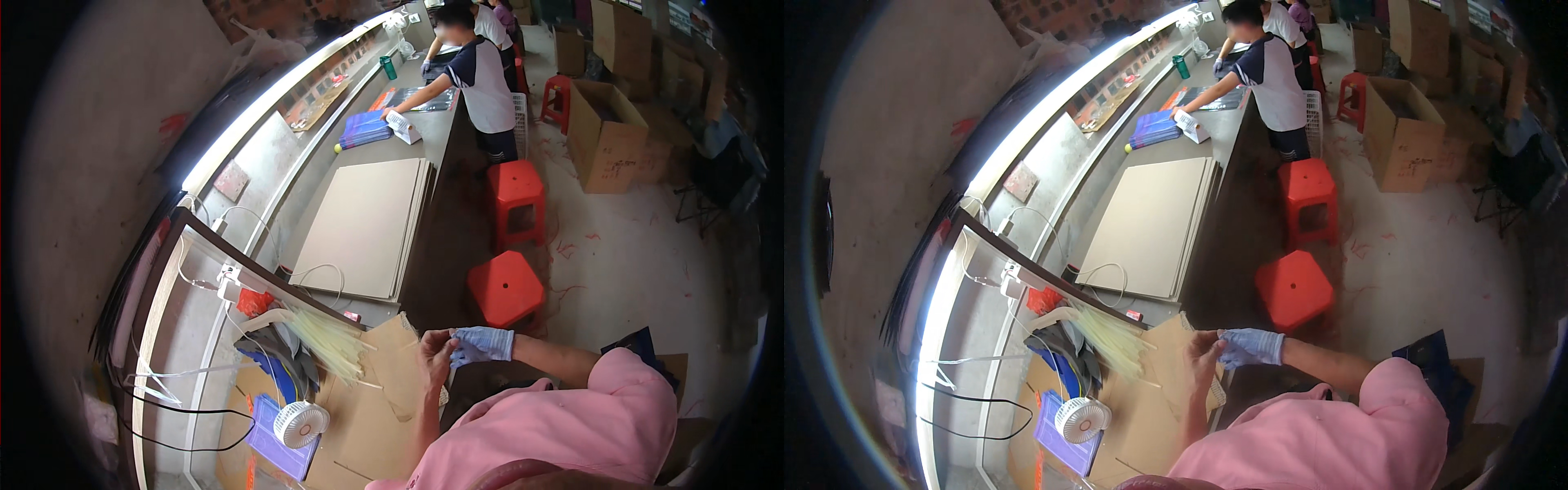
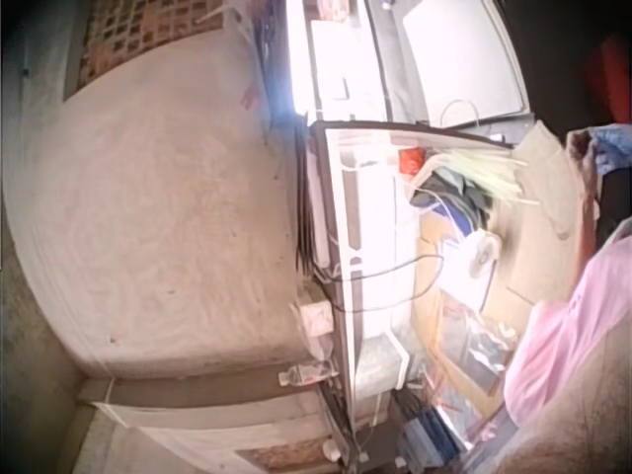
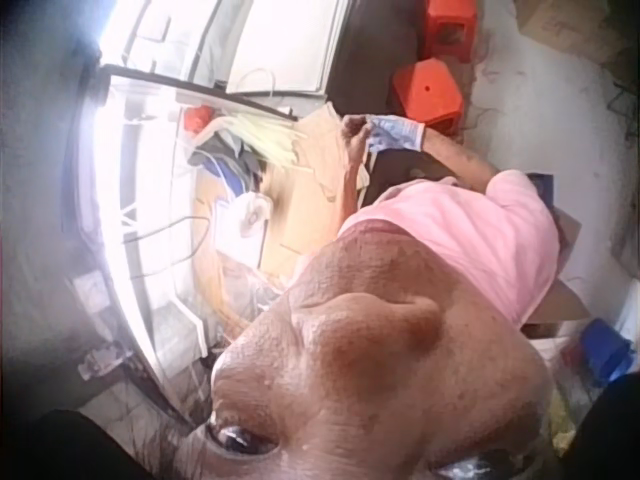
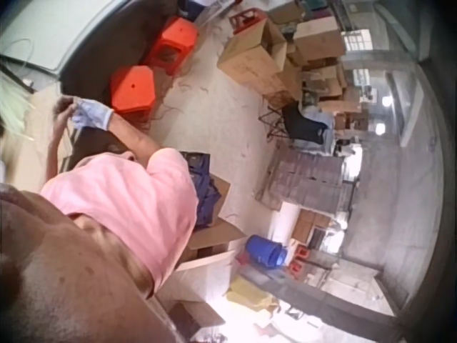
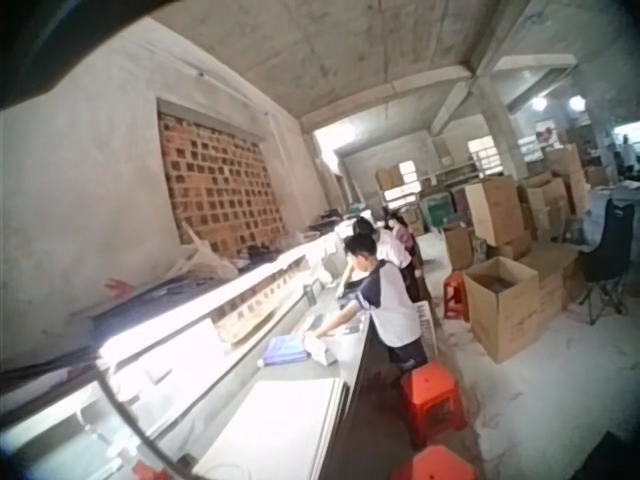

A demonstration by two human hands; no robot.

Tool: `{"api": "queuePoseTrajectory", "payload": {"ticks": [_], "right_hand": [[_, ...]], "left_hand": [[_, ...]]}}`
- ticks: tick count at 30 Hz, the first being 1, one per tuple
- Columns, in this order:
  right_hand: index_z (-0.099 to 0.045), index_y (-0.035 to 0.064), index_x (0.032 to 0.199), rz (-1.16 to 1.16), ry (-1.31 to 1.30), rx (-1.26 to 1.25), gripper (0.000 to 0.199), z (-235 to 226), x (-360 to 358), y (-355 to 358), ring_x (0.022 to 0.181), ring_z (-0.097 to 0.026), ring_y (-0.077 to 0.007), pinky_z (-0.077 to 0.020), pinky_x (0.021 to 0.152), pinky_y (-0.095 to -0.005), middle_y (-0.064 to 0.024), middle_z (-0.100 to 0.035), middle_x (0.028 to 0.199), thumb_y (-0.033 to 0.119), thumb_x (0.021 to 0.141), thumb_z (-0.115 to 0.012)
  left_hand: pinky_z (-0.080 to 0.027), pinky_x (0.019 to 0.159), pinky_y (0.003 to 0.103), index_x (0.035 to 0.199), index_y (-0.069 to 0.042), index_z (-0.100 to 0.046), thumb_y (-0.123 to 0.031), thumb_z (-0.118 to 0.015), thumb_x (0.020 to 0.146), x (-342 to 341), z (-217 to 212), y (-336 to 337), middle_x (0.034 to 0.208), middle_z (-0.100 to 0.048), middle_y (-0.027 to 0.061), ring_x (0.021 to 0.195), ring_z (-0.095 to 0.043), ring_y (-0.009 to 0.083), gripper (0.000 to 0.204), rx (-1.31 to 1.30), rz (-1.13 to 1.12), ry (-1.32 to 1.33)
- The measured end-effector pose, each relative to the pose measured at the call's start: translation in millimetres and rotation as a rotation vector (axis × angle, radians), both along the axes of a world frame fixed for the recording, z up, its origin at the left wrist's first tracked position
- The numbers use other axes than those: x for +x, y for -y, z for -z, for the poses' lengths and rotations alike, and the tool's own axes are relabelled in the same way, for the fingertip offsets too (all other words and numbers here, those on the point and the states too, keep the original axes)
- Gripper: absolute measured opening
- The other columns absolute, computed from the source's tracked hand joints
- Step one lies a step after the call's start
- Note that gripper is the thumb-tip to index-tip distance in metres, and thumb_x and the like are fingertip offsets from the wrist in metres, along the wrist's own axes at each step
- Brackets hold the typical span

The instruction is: The person places blue patterned flat items into clear plastic bags on a table. They then pick up purple patterned flat items and place them inside the same bags. The person seals the bags and stacks the finished packages on the table.

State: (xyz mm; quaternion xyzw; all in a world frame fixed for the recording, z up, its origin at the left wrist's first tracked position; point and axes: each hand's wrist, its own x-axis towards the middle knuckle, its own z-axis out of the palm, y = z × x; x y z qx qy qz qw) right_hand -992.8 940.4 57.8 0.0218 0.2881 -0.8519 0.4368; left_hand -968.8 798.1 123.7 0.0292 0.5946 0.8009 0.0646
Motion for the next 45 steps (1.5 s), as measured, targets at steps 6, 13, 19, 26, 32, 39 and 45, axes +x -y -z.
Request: {"api": "queuePoseTrajectory", "payload": {"ticks": [6, 13, 19, 26, 32, 39, 45], "right_hand": [[-0.054, 0.0172, 0.09, -0.008, 0.057, 0.008, 0.034, -19, 4, 17, 0.096, -0.054, -0.0191, -0.0418, 0.09, -0.0423, -0.0022, -0.055, 0.096, 0.049, 0.089, -0.042], [-0.051, 0.0168, 0.099, 0.039, -0.005, -0.057, 0.041, -14, -3, 26, 0.094, -0.053, -0.0195, -0.0445, 0.084, -0.0397, -0.0015, -0.052, 0.099, 0.054, 0.088, -0.04], [-0.052, 0.0193, 0.107, -0.013, 0.013, -0.02, 0.033, -24, -5, 39, 0.092, -0.053, -0.0137, -0.0445, 0.083, -0.0363, 0.0032, -0.053, 0.1, 0.047, 0.09, -0.044], [-0.034, 0.025, 0.134, -0.357, -0.279, 0.314, 0.045, -73, -15, 27, 0.108, -0.041, -0.0123, -0.0385, 0.089, -0.0301, 0.0021, -0.039, 0.126, 0.045, 0.094, -0.034], [-0.044, 0.0103, 0.119, -0.348, -0.74, 0.583, 0.035, -107, -14, 21, 0.109, -0.044, -0.0194, -0.0387, 0.091, -0.0356, -0.0018, -0.047, 0.118, 0.033, 0.092, -0.042], [-0.054, 0.0154, 0.089, -0.058, 0.206, 0.147, 0.019, -117, -8, 35, 0.074, -0.054, -0.0176, -0.0442, 0.065, -0.0332, 0.0018, -0.056, 0.078, 0.034, 0.09, -0.047], [-0.052, 0.02, 0.08, -0.039, 0.205, 0.2, 0.019, -70, -19, 60, 0.062, -0.051, -0.0105, -0.0394, 0.053, -0.024, 0.0042, -0.054, 0.071, 0.038, 0.086, -0.053]], "left_hand": [[-0.042, 0.065, 0.02, 0.088, -0.003, -0.055, -0.007, -0.062, 0.083, -4, 15, 9, 0.076, -0.057, -0.001, 0.069, -0.051, 0.0057, 0.01, -0.206, -0.1, 0.018], [-0.042, 0.062, 0.02, 0.087, -0.004, -0.053, -0.008, -0.061, 0.084, -11, 5, -2, 0.074, -0.056, -0.0005, 0.066, -0.051, 0.0061, 0.01, -0.136, -0.151, -0.108], [-0.04, 0.057, 0.02, 0.085, -0.006, -0.05, -0.005, -0.054, 0.087, -23, 26, 17, 0.072, -0.053, -0.0005, 0.06, -0.047, 0.006, 0.004, -0.021, -0.249, -0.114], [-0.036, 0.051, 0.022, 0.075, -0.003, -0.046, -0.002, -0.049, 0.086, -45, 22, 54, 0.063, -0.044, 0.0007, 0.055, -0.042, 0.0074, 0.012, -0.184, -0.66, -0.027], [-0.042, 0.067, 0.023, 0.091, -0.003, -0.05, -0.011, -0.045, 0.091, -35, 19, 58, 0.075, -0.053, 0.0037, 0.066, -0.05, 0.011, 0.009, -0.161, -0.419, -0.132], [-0.04, 0.068, 0.021, 0.096, -0.006, -0.058, -0.02, -0.055, 0.089, -4, 28, 17, 0.082, -0.053, -0.0032, 0.078, -0.047, 0.0064, 0.016, 0.065, -0.185, 0.141], [-0.035, 0.053, 0.025, 0.079, -0.001, -0.058, -0.018, -0.053, 0.09, -13, 13, 24, 0.061, -0.047, -0.0016, 0.06, -0.041, 0.0068, 0.021, -0.39, -0.512, -0.075]]}}
